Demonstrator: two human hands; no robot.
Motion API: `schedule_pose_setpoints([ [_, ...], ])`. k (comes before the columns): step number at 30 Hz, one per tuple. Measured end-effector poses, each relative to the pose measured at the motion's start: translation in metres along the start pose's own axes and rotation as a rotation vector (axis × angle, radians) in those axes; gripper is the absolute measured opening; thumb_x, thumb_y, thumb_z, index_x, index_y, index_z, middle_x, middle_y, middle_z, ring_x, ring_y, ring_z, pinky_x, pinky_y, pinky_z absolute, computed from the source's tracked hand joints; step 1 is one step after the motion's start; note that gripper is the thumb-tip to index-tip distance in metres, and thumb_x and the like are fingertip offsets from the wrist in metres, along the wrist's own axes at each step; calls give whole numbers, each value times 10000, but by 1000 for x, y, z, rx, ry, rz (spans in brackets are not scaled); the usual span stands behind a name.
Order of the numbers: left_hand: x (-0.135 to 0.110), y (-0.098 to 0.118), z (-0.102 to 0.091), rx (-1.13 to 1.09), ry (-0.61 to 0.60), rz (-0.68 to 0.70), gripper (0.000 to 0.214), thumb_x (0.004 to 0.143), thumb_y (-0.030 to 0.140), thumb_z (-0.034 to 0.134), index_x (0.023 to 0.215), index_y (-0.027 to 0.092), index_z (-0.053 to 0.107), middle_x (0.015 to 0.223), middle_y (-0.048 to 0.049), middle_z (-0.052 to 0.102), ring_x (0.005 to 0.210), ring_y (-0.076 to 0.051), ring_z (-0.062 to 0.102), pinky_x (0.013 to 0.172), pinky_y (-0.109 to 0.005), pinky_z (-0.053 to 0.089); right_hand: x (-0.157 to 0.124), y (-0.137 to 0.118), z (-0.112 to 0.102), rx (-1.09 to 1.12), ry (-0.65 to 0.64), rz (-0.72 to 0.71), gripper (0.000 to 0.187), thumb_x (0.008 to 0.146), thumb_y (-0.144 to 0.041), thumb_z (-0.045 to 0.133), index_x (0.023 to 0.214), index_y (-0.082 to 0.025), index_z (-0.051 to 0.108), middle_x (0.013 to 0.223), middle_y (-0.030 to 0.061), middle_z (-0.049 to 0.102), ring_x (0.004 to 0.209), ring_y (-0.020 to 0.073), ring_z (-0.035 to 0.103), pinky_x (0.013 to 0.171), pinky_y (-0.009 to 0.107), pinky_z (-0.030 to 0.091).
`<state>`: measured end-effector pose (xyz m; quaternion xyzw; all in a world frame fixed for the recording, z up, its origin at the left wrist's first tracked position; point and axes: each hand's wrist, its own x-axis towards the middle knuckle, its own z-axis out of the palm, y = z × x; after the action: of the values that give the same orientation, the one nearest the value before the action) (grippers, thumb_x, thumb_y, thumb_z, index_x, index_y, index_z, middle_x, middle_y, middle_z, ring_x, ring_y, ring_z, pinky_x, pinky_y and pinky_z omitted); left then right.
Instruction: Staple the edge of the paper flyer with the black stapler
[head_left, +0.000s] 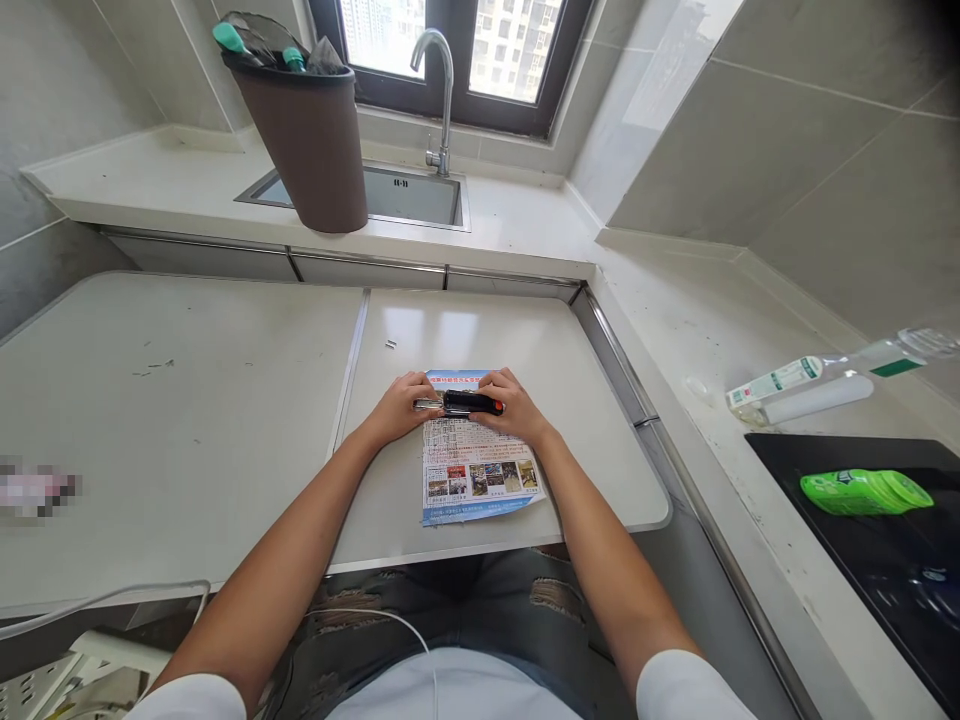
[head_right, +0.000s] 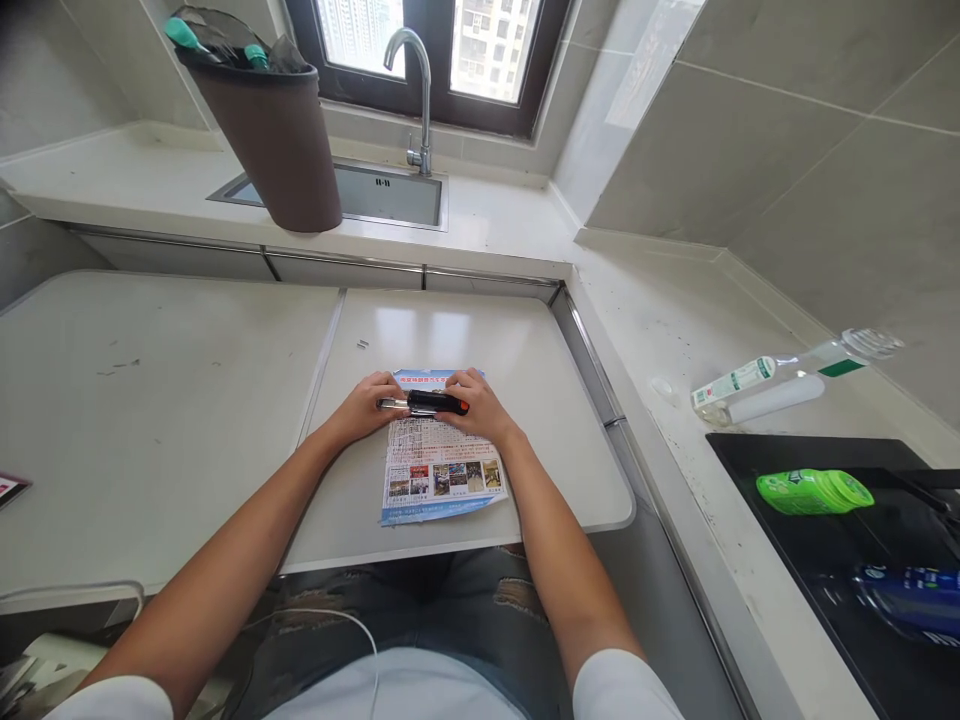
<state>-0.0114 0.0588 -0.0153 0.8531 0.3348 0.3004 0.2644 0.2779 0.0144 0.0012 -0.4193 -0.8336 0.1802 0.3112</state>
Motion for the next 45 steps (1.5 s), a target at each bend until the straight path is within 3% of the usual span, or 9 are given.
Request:
schedule_pose_setpoints([
  [4, 0, 10, 0, -152, 150, -74, 237, 891, 418, 792, 943, 199, 719, 1048, -62, 648, 1005, -218, 644, 946, -385, 523, -2, -3, 7, 39, 146, 3, 299, 931, -503, 757, 1098, -255, 768, 1177, 107, 703, 1120, 281, 624, 1028, 488, 525],
  [9, 7, 14, 8, -792, 334, -353, 647, 775, 402, 904, 1276, 221, 539, 1397, -122, 601, 1128, -230, 707, 1016, -413, 563, -2, -4, 8, 7, 295, -146, 331, 1023, -359, 657, 1344, -283, 684, 1327, 102, 737, 1197, 242, 717, 1024, 439, 600],
  [14, 8, 10, 4, -1289, 210, -592, 426, 919, 365, 792, 1222, 121, 618, 1246, -180, 727, 1034, -227, 765, 1059, -405, 573, -4, -10, 7, -309, 269, -339, 347, 1029, -205, 637, 1357, -298, 701, 1345, 75, 740, 1292, 261, 685, 1061, 451, 599],
  [19, 8, 6, -1, -1510, 158, -679, 261, 1044, 320, 610, 1094, 77, 691, 1160, -217, 768, 1037, -231, 777, 1020, -348, 598, -6, -14, 12, -481, 241, -391, 435, 1017, -115, 649, 1389, -336, 684, 1382, 28, 722, 1323, 263, 664, 1053, 459, 603],
  [27, 8, 8, -1, -1526, 202, -642, 205, 1024, 145, 562, 1102, 34, 716, 1158, -214, 771, 1126, -229, 755, 1161, -386, 527, -6, -17, 16, -517, 277, -417, 424, 1009, -107, 654, 1361, -340, 692, 1342, 8, 746, 1271, 228, 682, 1038, 420, 559],
  [32, 9, 10, -4, -1451, 313, -678, 232, 929, 25, 577, 1121, 44, 707, 1229, -234, 752, 1215, -264, 727, 1211, -422, 486, -3, -12, 9, -354, 584, -3, 251, 972, -221, 672, 1205, -273, 750, 1160, 59, 802, 1142, 285, 718, 1044, 519, 506],
  [35, 10, 9, -6, -1380, 447, -659, 250, 915, 10, 591, 1124, 88, 702, 1230, -189, 759, 1191, -241, 736, 1199, -415, 502, -2, -4, 2, -136, 651, 274, 261, 907, -379, 743, 1120, -231, 769, 1082, 79, 803, 1016, 288, 727, 940, 471, 561],
  [39, 11, 7, -8, -1302, 516, -560, 202, 915, 148, 740, 1115, 121, 722, 1135, -139, 777, 1022, -186, 770, 1004, -317, 620, -4, 2, 0, 87, 518, 404, 342, 827, -426, 803, 1092, -211, 789, 990, 53, 805, 865, 253, 720, 794, 387, 569],
  [45, 8, 11, -10, -1232, 391, -464, 379, 764, 372, 933, 1027, 148, 779, 937, -72, 772, 625, -80, 665, 609, -195, 577, -2, -2, 12, 145, 244, 270, 339, 798, -409, 845, 1100, -260, 804, 1058, 53, 818, 969, 279, 743, 898, 432, 573],
])
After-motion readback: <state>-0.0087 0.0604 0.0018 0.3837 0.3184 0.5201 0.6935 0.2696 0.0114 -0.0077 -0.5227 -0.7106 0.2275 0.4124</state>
